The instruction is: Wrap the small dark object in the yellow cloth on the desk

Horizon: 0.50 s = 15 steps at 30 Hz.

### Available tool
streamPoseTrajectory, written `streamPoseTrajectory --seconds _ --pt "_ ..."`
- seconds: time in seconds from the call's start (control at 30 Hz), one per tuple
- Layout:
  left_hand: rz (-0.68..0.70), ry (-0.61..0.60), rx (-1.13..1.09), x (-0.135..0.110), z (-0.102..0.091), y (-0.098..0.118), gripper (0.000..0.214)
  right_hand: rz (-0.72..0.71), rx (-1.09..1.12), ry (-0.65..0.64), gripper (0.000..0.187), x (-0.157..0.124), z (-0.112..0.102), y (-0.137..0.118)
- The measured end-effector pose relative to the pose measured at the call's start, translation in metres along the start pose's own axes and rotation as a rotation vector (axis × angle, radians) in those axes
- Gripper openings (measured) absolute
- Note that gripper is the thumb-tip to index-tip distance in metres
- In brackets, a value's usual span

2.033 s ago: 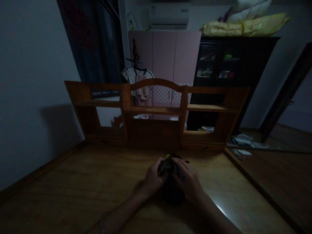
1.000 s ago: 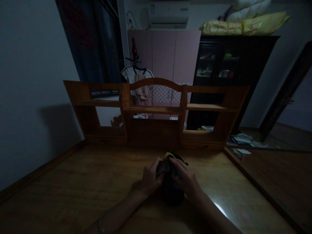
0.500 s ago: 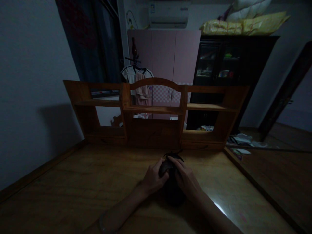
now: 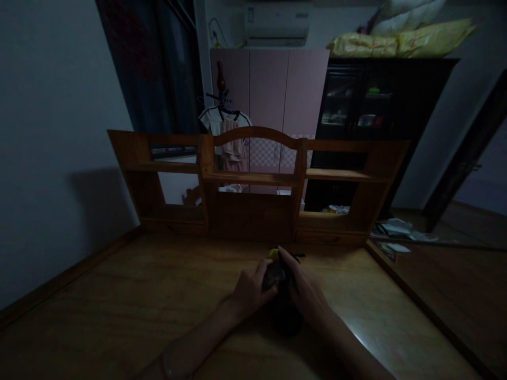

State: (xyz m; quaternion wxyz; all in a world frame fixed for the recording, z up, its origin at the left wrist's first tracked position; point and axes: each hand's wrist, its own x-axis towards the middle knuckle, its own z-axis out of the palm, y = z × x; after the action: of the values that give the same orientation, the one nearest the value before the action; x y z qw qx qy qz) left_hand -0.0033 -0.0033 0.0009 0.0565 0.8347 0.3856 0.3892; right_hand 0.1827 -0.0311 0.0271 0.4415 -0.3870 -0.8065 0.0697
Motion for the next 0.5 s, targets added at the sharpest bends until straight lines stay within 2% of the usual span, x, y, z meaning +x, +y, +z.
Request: streamPoseTrajectory --seconds 0.13,0.23,0.37,0.5 --pt "0.050 -0.001 0.000 0.0008 -0.0034 0.0019 0.039 -0.017 -0.012 0.106 0.066 -0.0042 0.0035 0.0057" --pt "0.080 -0.003 -0.004 0.0013 -0.0064 0.0035 0.039 -0.028 -0.017 0.063 0.061 -0.0066 0.0047 0.0090" --pt "0.100 0.006 0.003 0.0016 -0.0079 0.0040 0.039 -0.096 -0.039 0.030 0.065 -0.0069 0.0039 0.0110" --pt "0.185 0.066 0.041 -0.0002 -0.0078 0.0058 0.039 -0.115 -0.041 -0.018 0.071 -0.0057 -0.0011 0.0079"
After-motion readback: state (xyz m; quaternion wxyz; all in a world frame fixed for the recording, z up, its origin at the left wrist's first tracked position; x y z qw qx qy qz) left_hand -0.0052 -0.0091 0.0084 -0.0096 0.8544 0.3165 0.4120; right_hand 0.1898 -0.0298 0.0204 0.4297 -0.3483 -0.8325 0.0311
